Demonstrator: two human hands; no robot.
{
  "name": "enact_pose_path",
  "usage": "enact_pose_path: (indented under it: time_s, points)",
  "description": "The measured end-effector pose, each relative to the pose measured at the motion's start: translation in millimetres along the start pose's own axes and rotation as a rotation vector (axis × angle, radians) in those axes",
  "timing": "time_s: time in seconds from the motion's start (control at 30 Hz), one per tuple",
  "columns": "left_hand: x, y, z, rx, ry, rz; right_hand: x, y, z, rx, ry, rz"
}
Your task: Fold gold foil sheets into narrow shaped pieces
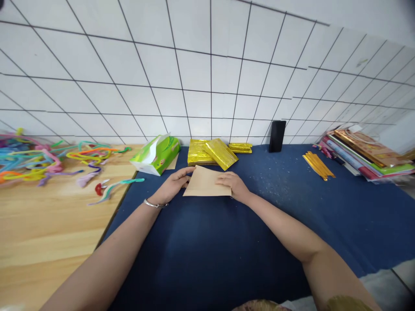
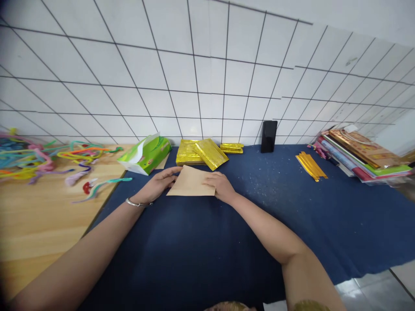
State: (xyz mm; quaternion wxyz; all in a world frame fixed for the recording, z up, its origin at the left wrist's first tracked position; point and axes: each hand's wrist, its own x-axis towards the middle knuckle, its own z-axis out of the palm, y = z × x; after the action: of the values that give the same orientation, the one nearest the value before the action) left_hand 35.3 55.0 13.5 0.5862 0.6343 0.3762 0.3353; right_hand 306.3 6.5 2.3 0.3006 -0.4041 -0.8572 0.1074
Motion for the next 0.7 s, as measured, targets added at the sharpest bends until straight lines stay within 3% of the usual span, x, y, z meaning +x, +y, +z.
enact_pose_path:
  time_s: [0.13,0.3,0.5,0.7]
  points:
    - [0,1,-13.9,0.129,-0.136,0.080,1,3,-5,0.073,0.082,0.102]
    - [2,-1,-17.6,0.464,-0.257,0.233,3,1,-7,0.135,0.021,0.064]
    - [2,-5,-11.9,0.476,-0.183,0.232,0,-2,-5,0.117,-0.066,-0.003]
    - [0,3,-9.9,0.369,-0.159,0.184,-1,-10,-4,0.035,-0.034,0.139]
